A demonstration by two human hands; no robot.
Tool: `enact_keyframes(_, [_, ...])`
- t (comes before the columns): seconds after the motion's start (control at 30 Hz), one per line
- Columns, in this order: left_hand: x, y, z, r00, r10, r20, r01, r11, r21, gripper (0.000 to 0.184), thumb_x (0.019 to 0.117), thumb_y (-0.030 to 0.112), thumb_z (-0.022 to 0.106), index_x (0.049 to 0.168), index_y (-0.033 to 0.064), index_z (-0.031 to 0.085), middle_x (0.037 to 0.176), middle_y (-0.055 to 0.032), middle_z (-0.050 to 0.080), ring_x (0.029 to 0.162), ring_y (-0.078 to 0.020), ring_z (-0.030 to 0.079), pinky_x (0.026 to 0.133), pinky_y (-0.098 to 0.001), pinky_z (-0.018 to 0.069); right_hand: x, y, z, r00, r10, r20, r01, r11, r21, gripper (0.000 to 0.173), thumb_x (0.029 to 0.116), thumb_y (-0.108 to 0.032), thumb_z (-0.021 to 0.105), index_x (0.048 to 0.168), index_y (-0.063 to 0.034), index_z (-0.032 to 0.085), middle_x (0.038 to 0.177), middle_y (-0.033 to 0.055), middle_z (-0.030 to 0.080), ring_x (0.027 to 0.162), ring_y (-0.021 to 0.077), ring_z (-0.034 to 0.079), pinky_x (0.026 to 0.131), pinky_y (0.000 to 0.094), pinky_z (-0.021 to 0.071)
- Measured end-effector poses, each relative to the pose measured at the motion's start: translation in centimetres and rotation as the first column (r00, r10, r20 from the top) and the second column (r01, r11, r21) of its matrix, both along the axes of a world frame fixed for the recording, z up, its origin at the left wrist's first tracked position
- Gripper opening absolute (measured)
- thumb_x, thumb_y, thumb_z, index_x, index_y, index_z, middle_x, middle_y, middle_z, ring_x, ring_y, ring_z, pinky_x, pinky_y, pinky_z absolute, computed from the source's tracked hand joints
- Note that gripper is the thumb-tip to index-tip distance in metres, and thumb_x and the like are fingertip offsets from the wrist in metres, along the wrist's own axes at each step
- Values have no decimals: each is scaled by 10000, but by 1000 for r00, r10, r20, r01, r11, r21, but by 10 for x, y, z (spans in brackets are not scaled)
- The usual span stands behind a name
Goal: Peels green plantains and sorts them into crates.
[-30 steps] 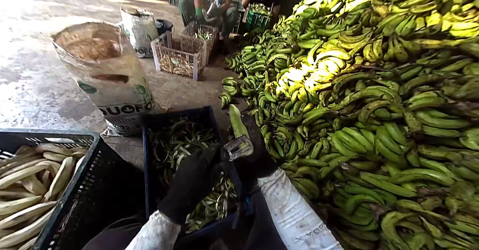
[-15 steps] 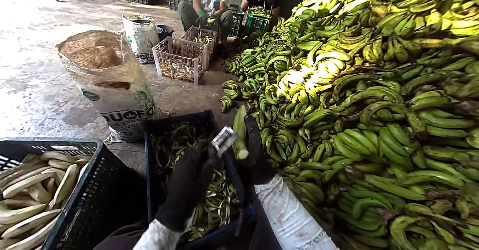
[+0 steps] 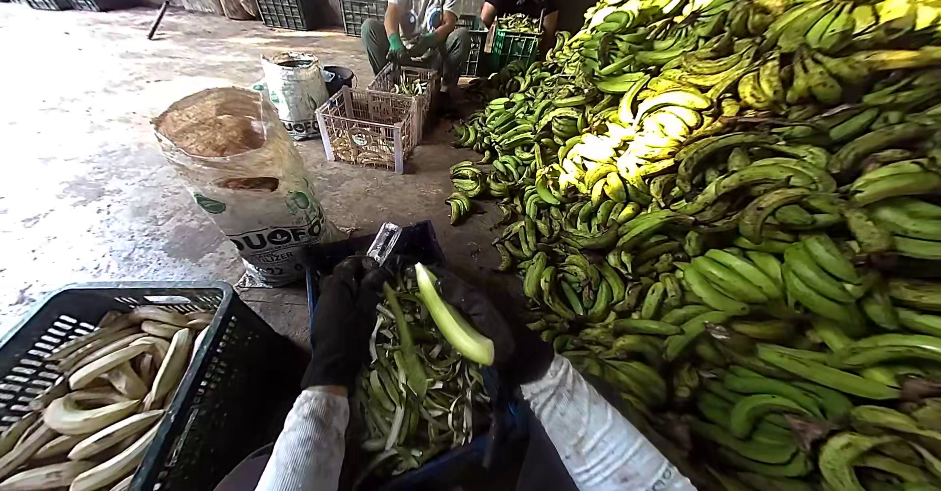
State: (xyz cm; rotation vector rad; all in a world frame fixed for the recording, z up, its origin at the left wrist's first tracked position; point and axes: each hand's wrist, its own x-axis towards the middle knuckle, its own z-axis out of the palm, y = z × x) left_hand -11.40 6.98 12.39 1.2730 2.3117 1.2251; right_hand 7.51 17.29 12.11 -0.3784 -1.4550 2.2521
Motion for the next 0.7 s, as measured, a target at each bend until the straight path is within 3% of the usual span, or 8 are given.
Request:
enact_keyframes(0.1, [15, -6, -1, 992, -122, -40, 124, 991, 51, 509, 1045, 468, 471, 1405, 128, 588, 1261, -135, 661, 1132, -266, 650, 969, -523, 524, -4, 13, -7, 958, -276, -82, 275, 961, -20, 385, 1019, -317, 445, 1316, -94, 545, 906, 46, 668, 710, 102, 648, 625, 254, 573])
enact_keyframes(0.23, [59, -17, -17, 945, -212, -249, 252, 957, 142, 577, 1025, 518, 479, 1376, 85, 631, 1201, -166, 691, 1060, -316, 685, 895, -537, 564, -13, 27, -7, 766, -619, -173, 614, 784, -92, 294, 1062, -370, 444, 1163, -137, 592, 840, 13, 631, 712, 98, 631, 648, 293, 570])
enact_keyframes(0.37, [81, -21, -20, 888, -77, -453, 179, 966, 188, 556, 944, 485, 557, 1326, 100, 683, 1126, -216, 701, 980, -405, 688, 821, -566, 553, -19, 30, 2, 659, -730, -180, 653, 674, -344, 317, 1082, -436, 389, 1076, -171, 564, 770, 12, 593, 617, 120, 604, 555, 307, 552])
enact_keyframes(0.43, [78, -20, -19, 896, -85, -436, 169, 973, 158, 536, 935, 431, 570, 1333, 89, 677, 1145, -230, 694, 1008, -431, 681, 842, -585, 545, -19, 28, 1, 707, -693, -144, 632, 710, -312, 331, 1090, -428, 365, 1059, -165, 564, 752, 6, 596, 612, 112, 606, 554, 295, 551])
enact_keyframes(0.5, [66, -15, -15, 928, -126, -350, 168, 982, 90, 531, 963, 390, 543, 1383, 79, 639, 1195, -229, 677, 1051, -427, 667, 866, -592, 539, -18, 22, -1, 806, -586, -88, 572, 808, -138, 338, 1105, -373, 341, 1096, -129, 575, 793, 13, 613, 675, 102, 619, 614, 290, 560])
enact_keyframes(0.6, [35, -6, -9, 969, -159, -189, 164, 986, 12, 543, 1023, 431, 517, 1434, 82, 579, 1299, -214, 639, 1182, -385, 629, 989, -583, 508, -12, 11, -4, 945, -327, -24, 326, 929, 176, 349, 1108, -253, 355, 1303, -59, 569, 1017, 40, 657, 885, 85, 638, 804, 281, 564])
enact_keyframes(0.7, [11, -3, -7, 996, -64, -54, 63, 998, -24, 524, 1052, 476, 459, 1415, 122, 590, 1308, -152, 652, 1206, -297, 627, 1025, -537, 492, -13, 4, -6, 989, -124, 85, 103, 972, 213, 429, 1054, -315, 422, 1407, -82, 499, 1057, 33, 650, 867, 82, 630, 775, 276, 559])
